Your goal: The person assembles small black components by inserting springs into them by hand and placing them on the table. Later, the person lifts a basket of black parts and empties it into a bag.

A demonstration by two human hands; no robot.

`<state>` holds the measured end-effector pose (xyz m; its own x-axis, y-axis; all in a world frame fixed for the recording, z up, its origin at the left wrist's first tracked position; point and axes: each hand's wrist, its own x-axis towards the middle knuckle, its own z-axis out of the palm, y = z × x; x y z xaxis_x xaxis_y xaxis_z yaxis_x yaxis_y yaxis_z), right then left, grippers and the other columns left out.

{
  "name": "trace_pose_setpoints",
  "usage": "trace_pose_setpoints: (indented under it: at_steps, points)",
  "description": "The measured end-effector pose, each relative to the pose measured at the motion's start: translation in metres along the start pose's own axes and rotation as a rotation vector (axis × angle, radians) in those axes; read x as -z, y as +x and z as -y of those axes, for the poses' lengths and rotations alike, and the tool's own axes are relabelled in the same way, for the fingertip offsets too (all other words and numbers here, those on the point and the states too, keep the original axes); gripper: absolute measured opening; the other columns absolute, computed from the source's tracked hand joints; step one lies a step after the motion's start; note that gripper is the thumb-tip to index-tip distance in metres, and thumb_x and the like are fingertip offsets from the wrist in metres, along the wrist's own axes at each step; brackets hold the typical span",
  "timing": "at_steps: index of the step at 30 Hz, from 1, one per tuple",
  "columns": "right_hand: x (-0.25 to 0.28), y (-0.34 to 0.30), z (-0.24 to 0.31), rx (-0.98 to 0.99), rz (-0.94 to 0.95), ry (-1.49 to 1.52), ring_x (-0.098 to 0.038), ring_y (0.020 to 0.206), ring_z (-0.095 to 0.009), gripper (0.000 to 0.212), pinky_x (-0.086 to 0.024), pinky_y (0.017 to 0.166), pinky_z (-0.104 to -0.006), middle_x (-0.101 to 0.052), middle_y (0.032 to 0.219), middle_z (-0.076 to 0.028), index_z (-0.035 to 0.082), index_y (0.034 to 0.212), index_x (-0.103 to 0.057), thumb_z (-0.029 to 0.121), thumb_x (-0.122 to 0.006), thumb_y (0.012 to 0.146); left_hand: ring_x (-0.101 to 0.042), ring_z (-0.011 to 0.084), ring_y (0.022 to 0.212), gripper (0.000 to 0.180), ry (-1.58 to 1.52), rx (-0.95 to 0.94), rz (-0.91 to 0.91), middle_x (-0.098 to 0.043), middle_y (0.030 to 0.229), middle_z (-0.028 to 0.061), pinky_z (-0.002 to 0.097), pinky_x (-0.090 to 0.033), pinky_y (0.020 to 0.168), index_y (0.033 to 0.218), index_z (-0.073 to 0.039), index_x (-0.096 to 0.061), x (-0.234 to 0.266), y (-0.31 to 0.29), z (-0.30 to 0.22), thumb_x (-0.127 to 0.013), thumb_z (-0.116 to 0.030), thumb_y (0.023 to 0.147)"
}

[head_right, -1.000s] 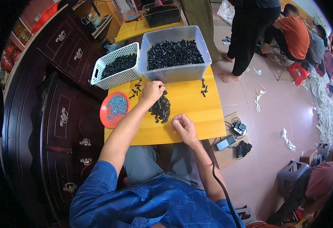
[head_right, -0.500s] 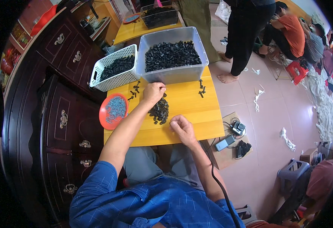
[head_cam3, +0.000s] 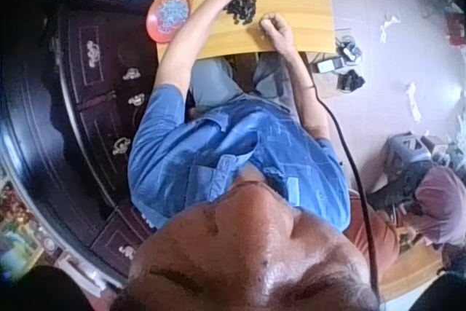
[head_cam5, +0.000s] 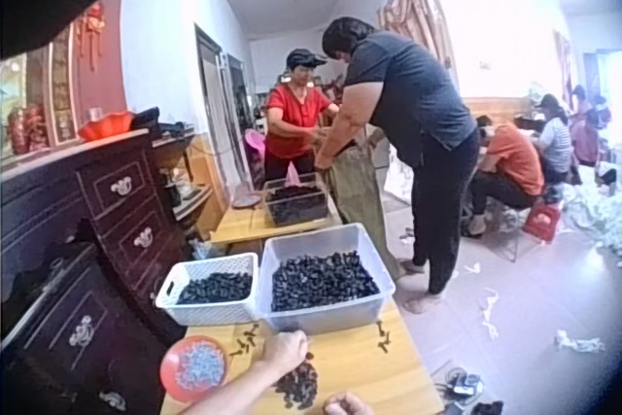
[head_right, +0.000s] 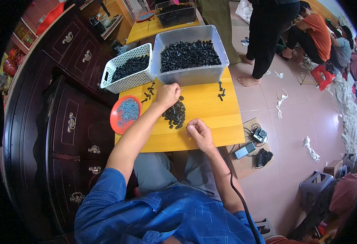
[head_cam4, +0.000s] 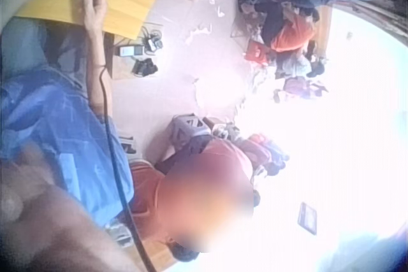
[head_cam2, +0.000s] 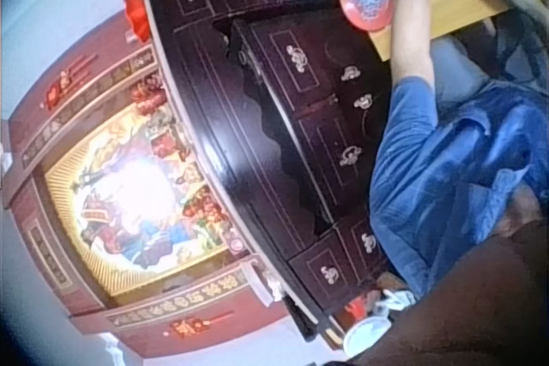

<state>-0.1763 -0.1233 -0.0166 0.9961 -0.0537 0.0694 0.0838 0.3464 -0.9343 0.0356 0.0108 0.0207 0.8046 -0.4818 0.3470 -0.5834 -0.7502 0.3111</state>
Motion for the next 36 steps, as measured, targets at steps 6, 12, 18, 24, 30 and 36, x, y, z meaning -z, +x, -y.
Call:
trace_pose_setpoints:
  at_steps: [6,12,18,24,30,36]
  points:
    - [0.007,0.0,-0.006,0.037,-0.006,0.038,-0.059,0.076,-0.009,0.016,-0.049,0.072,-0.0247,-0.062,0.084,-0.001,0.002,0.104,-0.057,0.018,-0.058,0.103,-0.068,0.038,0.072,0.013,-0.104,-0.097,-0.001,-0.069,0.074,0.0152,0.0504,-0.053,0.066,0.089,-0.007,-0.062,0.022,-0.02,-0.013,-0.061,-0.021,0.089]
    - [0.002,0.002,-0.006,0.027,0.001,0.015,-0.06,0.078,-0.009,0.015,-0.05,0.072,-0.0251,-0.062,0.085,-0.002,0.003,0.104,-0.057,0.018,-0.058,0.103,-0.067,0.0414,0.073,0.015,-0.048,-0.017,0.048,-0.069,0.077,0.0184,0.0543,-0.052,0.069,0.093,-0.006,-0.059,0.034,-0.032,-0.01,-0.057,-0.021,0.089]
    - [0.004,0.005,-0.004,0.012,-0.073,0.064,-0.06,0.076,-0.01,0.018,-0.051,0.071,-0.0247,-0.062,0.083,-0.001,0.003,0.103,-0.058,0.021,-0.057,0.104,-0.067,0.04,0.071,0.014,-0.205,-0.077,0.106,-0.067,0.074,0.0169,0.0527,-0.052,0.067,0.096,-0.007,-0.055,0.053,-0.072,-0.051,-0.056,-0.019,0.091]
    - [0.0,0.021,0.015,-0.206,-0.081,0.084,-0.057,0.068,-0.008,0.023,-0.048,0.065,-0.0238,-0.062,0.078,0.0,0.004,0.099,-0.063,0.026,-0.057,0.104,-0.067,0.0381,0.069,0.011,-0.251,-0.153,0.076,-0.066,0.073,0.0157,0.0506,-0.052,0.063,0.095,-0.007,-0.054,0.054,-0.11,-0.067,-0.059,-0.016,0.09]
    - [-0.001,0.024,0.028,-0.287,0.02,0.002,-0.055,0.066,-0.007,0.022,-0.045,0.062,-0.0226,-0.062,0.075,0.001,0.006,0.096,-0.065,0.026,-0.058,0.103,-0.068,0.0379,0.071,0.014,-0.193,-0.262,0.061,-0.067,0.077,0.0159,0.0507,-0.052,0.063,0.097,-0.007,-0.051,0.057,-0.112,-0.066,-0.059,-0.018,0.091]
    - [-0.008,0.028,0.034,-0.158,0.063,-0.189,-0.054,0.065,-0.007,0.025,-0.045,0.063,-0.0227,-0.061,0.074,0.002,0.005,0.093,-0.065,0.026,-0.057,0.103,-0.066,0.0429,0.075,0.015,-0.262,-0.094,0.115,-0.067,0.081,0.0201,0.0543,-0.051,0.066,0.098,-0.006,-0.052,0.056,-0.117,-0.062,-0.052,-0.021,0.095]
